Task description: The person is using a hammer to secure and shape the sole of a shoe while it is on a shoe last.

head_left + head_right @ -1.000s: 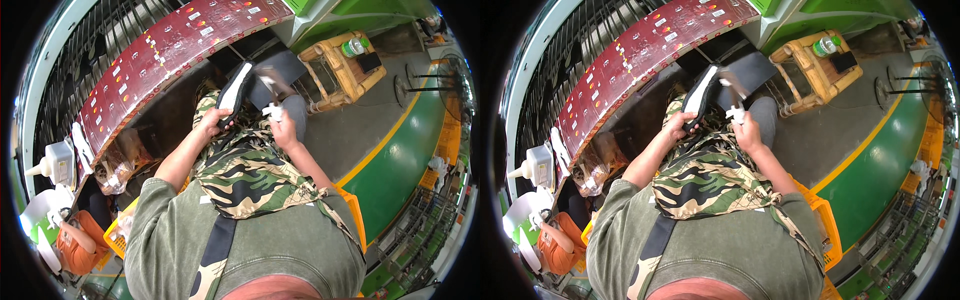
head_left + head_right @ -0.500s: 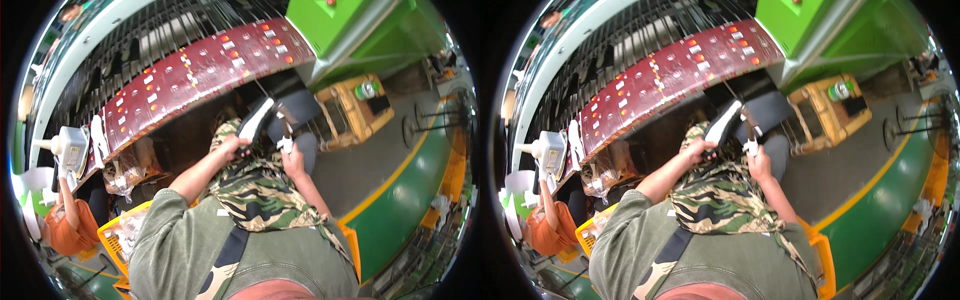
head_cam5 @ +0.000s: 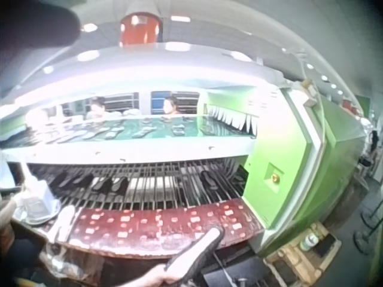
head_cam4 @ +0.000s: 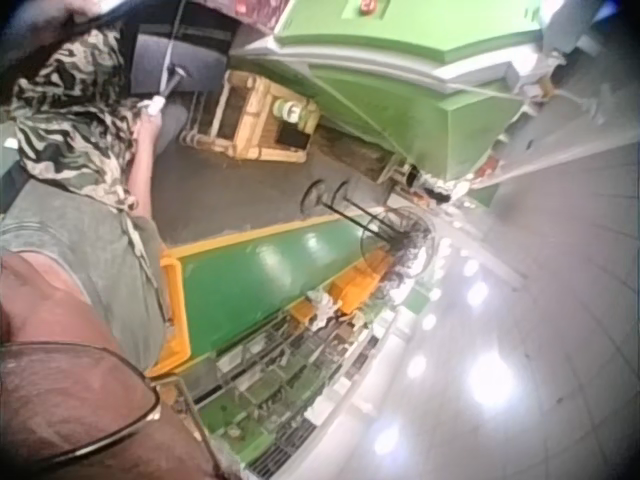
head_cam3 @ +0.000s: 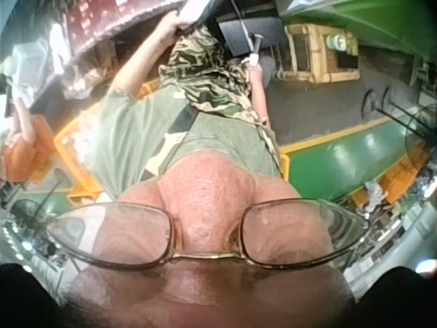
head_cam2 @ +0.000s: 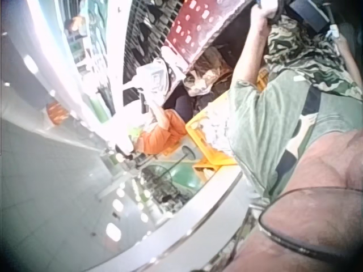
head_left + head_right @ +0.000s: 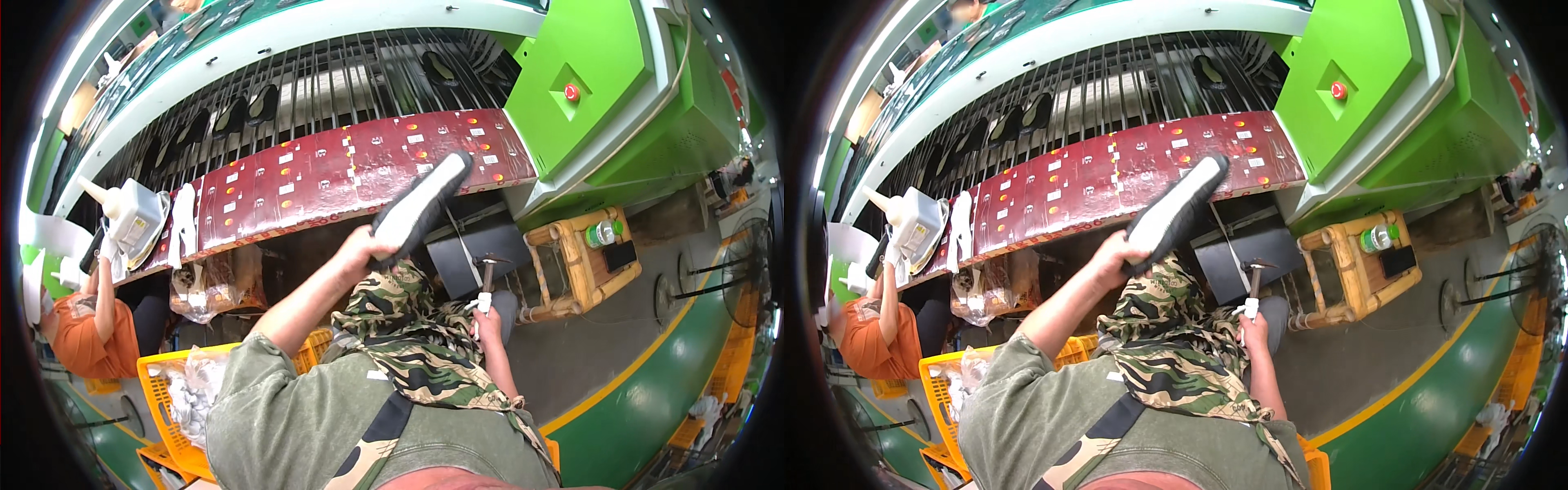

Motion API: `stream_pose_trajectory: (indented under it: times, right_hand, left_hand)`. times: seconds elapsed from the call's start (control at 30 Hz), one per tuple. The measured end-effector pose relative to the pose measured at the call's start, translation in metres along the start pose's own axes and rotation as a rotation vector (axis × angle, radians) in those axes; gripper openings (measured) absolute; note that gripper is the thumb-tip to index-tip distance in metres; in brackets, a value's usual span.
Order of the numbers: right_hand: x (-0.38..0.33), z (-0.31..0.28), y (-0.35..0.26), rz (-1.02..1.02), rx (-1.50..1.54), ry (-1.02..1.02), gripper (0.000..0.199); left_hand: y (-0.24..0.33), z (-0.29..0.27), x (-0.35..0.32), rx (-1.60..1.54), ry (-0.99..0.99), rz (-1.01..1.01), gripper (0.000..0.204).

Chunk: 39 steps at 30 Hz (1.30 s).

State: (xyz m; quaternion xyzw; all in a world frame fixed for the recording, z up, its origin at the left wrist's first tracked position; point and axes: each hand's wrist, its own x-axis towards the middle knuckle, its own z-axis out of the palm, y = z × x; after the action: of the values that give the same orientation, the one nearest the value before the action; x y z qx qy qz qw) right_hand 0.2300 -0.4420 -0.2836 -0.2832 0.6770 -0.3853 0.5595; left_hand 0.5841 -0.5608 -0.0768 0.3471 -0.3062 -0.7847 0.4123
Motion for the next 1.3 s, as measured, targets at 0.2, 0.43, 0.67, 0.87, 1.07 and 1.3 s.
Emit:
stream_pose_trajectory:
  times: [0.2,0.43,0.67,0.87,1.07,1.3]
  right_hand:
    - [-0.002,-0.004,-0.010,0.090,0.064,-0.024,0.013]
    - [-0.002,-0.003,-0.009,0.121,0.078,0.001,0.015]
    - [0.003,0.002,-0.005,0.182,0.150,0.002,0.017]
    - [0.016,0.011,-0.016,0.195,0.311,-0.115,0.016]
    - [0.021,-0.007,-0.020,0.206,0.372,-0.109,0.018]
    - [0.022,-0.004,-0.006,0.168,0.408,-0.172,0.023]
  left_hand:
    - [0.082,-0.034,0.064,0.013,0.319,0.233,0.025]
    - [0.167,-0.141,0.172,0.020,0.508,0.109,0.021]
    - [0.177,-0.210,0.246,0.139,0.834,0.169,0.031]
    - [0.168,-0.263,0.263,0.750,1.321,0.585,0.079]
    - [0.160,-0.229,0.264,0.760,1.121,0.660,0.059]
    - [0.167,-0.245,0.235,1.295,1.348,0.456,0.094]
